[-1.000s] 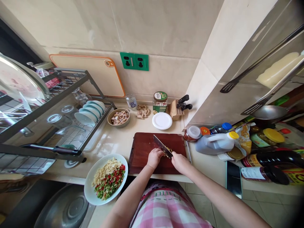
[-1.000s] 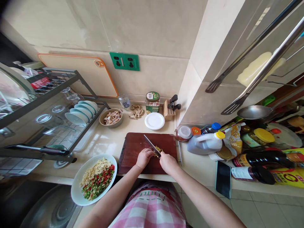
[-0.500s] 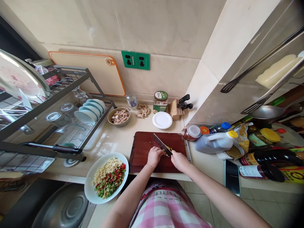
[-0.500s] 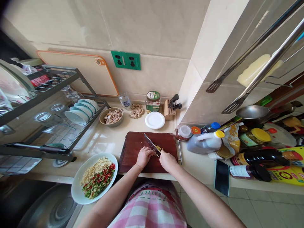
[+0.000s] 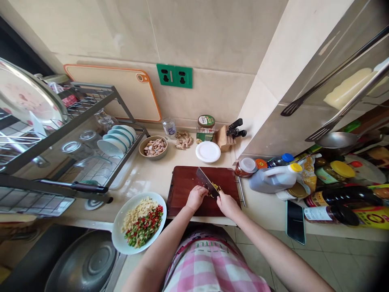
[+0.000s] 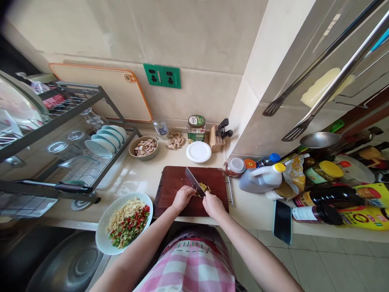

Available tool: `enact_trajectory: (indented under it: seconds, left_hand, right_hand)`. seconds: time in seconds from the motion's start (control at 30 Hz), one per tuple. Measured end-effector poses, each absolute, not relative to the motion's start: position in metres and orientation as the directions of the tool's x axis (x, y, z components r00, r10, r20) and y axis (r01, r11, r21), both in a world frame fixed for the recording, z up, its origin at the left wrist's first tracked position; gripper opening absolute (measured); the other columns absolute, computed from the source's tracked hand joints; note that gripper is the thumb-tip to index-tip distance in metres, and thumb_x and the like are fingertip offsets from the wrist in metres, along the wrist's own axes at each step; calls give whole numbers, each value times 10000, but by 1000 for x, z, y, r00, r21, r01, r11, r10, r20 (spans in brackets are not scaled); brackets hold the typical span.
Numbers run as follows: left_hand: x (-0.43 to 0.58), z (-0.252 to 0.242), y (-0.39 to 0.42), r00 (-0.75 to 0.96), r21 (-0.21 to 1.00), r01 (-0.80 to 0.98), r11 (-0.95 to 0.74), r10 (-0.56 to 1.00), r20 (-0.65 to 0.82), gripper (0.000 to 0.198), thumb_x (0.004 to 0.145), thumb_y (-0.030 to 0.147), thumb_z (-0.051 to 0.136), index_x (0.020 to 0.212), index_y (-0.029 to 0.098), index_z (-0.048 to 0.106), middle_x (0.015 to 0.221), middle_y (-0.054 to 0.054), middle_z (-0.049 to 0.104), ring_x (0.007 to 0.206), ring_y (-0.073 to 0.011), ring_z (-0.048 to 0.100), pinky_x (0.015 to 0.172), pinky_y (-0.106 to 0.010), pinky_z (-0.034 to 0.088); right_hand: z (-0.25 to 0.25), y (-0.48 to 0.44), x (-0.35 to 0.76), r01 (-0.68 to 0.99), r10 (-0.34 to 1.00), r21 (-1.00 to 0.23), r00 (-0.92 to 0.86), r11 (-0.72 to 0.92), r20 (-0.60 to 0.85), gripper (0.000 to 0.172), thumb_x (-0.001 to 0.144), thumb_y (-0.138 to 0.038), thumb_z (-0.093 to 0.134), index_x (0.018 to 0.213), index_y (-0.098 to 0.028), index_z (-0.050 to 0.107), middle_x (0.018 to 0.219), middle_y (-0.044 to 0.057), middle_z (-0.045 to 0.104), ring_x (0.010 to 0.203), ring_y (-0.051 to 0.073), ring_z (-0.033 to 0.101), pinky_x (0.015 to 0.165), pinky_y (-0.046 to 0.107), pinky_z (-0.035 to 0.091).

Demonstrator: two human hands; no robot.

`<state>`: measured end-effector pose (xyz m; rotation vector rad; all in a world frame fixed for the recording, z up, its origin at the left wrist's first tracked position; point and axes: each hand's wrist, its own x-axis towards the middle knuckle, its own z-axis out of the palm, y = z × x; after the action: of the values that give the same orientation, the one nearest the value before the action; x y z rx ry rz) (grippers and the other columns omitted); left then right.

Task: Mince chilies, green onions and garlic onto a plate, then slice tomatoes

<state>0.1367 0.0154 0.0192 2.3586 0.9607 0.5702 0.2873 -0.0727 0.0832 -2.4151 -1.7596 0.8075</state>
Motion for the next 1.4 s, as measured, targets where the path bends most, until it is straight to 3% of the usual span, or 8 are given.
enact_trajectory:
  seconds: [0.17, 0.43, 0.63, 0.8, 0.97, 1.23, 1.33, 1.4]
  left_hand:
    - [132, 21, 14, 678, 541, 548, -638, 718, 160, 94, 804, 194, 577, 803, 215, 669, 803, -26, 669, 792, -165, 555, 774, -301, 412]
    - [151, 28, 13, 633, 520, 588, -620, 752, 181, 112, 832, 230, 537, 825, 213, 648, 814, -27, 662, 792, -171, 559, 770, -309, 397]
    - [157, 36, -2, 615, 530, 572, -625, 755, 227, 136, 857, 236, 488, 905, 224, 614, 893, -35, 622, 863, -169, 541, 762, -297, 380]
    - [167, 38, -1, 622, 441, 641, -628, 762, 181, 173, 874, 210, 438, 847, 211, 608, 850, -39, 615, 827, -180, 533, 730, -310, 348]
    - [141, 40, 6, 563, 437, 699, -567, 812, 154, 131, 863, 230, 474, 888, 214, 602, 873, -31, 623, 848, -181, 541, 736, -299, 342]
    - [159, 35, 10, 599, 381, 732, -565, 800, 36, 127, 837, 246, 526, 791, 209, 639, 808, -48, 652, 817, -197, 571, 731, -321, 341]
    - [163, 38, 14, 595, 476, 688, -548, 801, 63, 115, 831, 244, 532, 785, 217, 634, 805, -36, 665, 825, -194, 583, 764, -332, 365]
    - [155, 41, 14, 493, 621, 640, -453, 862, 121, 113, 837, 279, 521, 861, 221, 615, 854, -32, 666, 853, -186, 590, 791, -329, 395]
  right_hand:
    - [76, -83, 297, 843, 926, -425, 203, -330, -318, 218, 905, -260, 309, 935, -195, 514, 740, 31, 657, 645, 137, 614, 538, 210, 326]
    - [72, -98, 309, 776, 920, -497, 295, -389, -259, 254, 905, -307, 269, 888, -203, 500, 666, 21, 627, 538, 128, 579, 479, 199, 335]
    - [70, -96, 308, 467, 824, -679, 337, -567, -456, 241, 890, -335, 249, 925, -207, 451, 571, -35, 546, 363, 83, 487, 370, 169, 369]
    - [70, -93, 296, 385, 820, -728, 346, -567, -456, 234, 881, -364, 219, 872, -221, 404, 570, -64, 493, 380, 67, 496, 362, 151, 405]
    - [76, -95, 305, 258, 832, -809, 349, -528, -432, 212, 849, -402, 286, 792, -223, 385, 539, -84, 456, 363, 58, 465, 349, 148, 410]
    - [73, -107, 322, 290, 825, -791, 374, -539, -424, 195, 834, -393, 297, 757, -228, 367, 514, -86, 450, 346, 76, 457, 338, 169, 375]
    - [76, -109, 337, 515, 877, -712, 327, -478, -353, 219, 858, -386, 281, 786, -226, 412, 516, -70, 471, 384, 93, 484, 392, 186, 360]
    - [85, -105, 348, 736, 938, -585, 229, -342, -260, 218, 870, -363, 300, 805, -226, 457, 549, -42, 520, 478, 117, 536, 466, 205, 360]
